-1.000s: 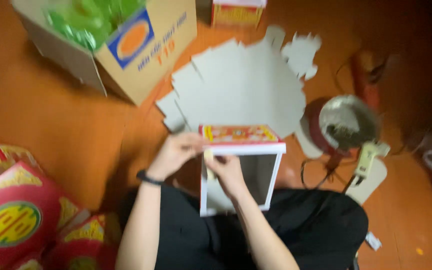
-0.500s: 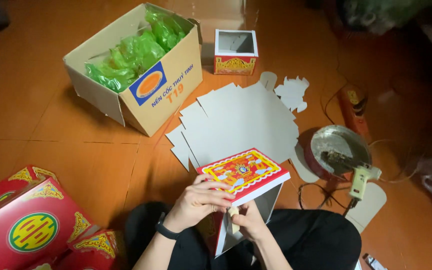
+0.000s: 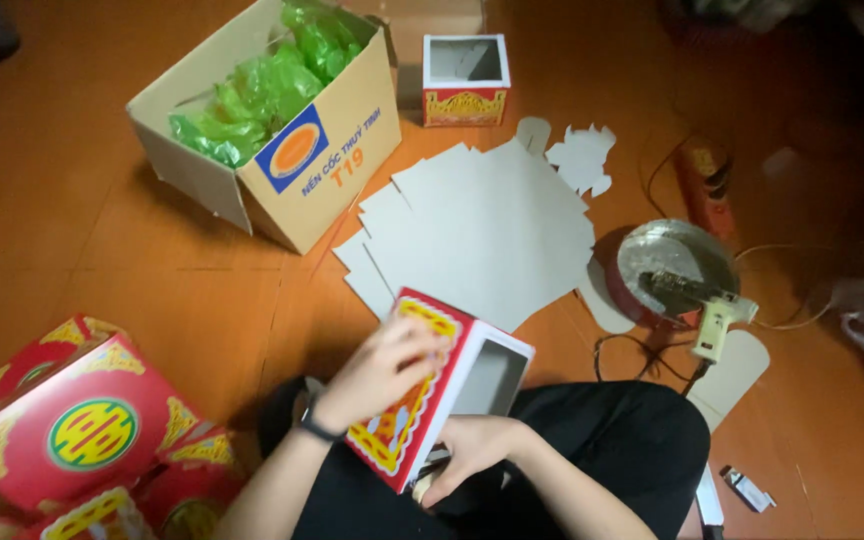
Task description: The person sits on the floor and assembles red and gold decorative boxes from flat cardboard pieces. They fold the printed panels, align edges, and secure seams with a glue stick, repeating the process for multiple boxes.
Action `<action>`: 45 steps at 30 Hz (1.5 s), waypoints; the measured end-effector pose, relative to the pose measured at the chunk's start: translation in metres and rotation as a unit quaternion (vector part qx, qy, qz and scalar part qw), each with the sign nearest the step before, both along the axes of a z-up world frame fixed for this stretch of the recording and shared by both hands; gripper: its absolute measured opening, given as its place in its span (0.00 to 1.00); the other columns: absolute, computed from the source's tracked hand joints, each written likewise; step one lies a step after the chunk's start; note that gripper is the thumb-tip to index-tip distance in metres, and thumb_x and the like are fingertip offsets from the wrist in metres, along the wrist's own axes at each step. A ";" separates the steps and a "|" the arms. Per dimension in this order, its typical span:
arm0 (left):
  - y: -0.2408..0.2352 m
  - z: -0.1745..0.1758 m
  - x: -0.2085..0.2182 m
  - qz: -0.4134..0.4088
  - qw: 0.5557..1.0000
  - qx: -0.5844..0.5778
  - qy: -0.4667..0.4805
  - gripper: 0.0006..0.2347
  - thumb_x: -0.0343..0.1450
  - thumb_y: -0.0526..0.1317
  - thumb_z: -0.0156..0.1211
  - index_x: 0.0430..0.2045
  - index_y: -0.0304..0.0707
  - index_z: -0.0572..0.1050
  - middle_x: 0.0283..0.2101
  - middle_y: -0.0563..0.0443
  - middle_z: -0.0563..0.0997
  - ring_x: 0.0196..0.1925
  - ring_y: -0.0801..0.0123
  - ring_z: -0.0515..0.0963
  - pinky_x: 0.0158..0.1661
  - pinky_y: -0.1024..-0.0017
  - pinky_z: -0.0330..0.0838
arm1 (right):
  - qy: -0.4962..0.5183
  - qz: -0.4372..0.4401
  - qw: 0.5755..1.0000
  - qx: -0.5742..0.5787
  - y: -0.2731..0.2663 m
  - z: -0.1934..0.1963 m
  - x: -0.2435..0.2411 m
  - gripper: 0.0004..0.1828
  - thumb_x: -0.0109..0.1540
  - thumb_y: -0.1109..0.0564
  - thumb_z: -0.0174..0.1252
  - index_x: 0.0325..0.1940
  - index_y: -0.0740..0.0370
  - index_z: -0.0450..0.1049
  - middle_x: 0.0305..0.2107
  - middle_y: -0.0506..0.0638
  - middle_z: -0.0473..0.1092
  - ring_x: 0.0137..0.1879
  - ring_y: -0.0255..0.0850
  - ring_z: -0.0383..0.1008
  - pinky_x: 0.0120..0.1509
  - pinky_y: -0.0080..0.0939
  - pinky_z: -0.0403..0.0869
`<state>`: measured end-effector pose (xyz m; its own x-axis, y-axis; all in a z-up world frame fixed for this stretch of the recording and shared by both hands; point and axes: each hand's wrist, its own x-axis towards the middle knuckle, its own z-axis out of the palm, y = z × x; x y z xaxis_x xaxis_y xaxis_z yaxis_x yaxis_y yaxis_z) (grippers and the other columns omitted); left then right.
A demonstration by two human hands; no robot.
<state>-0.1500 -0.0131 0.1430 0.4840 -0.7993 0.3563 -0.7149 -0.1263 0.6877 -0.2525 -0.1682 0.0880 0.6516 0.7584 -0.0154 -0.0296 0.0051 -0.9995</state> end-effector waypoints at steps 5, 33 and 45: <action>-0.033 0.036 0.026 -0.044 0.995 0.049 -0.080 0.17 0.73 0.42 0.53 0.56 0.43 0.70 0.65 0.43 0.66 0.68 0.56 0.62 0.66 0.54 0.49 | -0.052 0.064 0.996 -0.039 0.009 0.019 -0.011 0.32 0.53 0.44 0.62 0.56 0.62 0.67 0.55 0.51 0.68 0.61 0.44 0.67 0.68 0.39 0.66; -0.003 0.005 -0.023 0.101 0.993 -0.030 0.061 0.07 0.68 0.37 0.62 0.36 0.53 0.82 0.43 0.62 0.84 0.53 0.70 0.78 0.65 0.65 0.45 | 0.223 -0.508 0.725 0.408 0.010 -0.050 0.002 0.13 0.67 0.53 0.51 0.34 0.64 0.64 0.20 0.51 0.61 0.26 0.39 0.63 0.39 0.43 0.69; 0.040 -0.010 -0.027 0.238 0.958 -0.104 0.122 0.07 0.65 0.29 0.61 0.32 0.40 0.82 0.37 0.51 0.86 0.45 0.63 0.83 0.58 0.64 0.66 | 0.139 -0.387 0.876 0.250 0.042 -0.028 -0.011 0.33 0.54 0.71 0.57 0.63 0.63 0.57 0.39 0.54 0.67 0.38 0.36 0.73 0.41 0.34 0.75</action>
<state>-0.1770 0.0270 0.1333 0.8652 -0.3914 0.3135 -0.4252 -0.2411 0.8724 -0.2636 -0.1262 0.0596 0.9977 0.0479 -0.0479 -0.0666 0.5666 -0.8213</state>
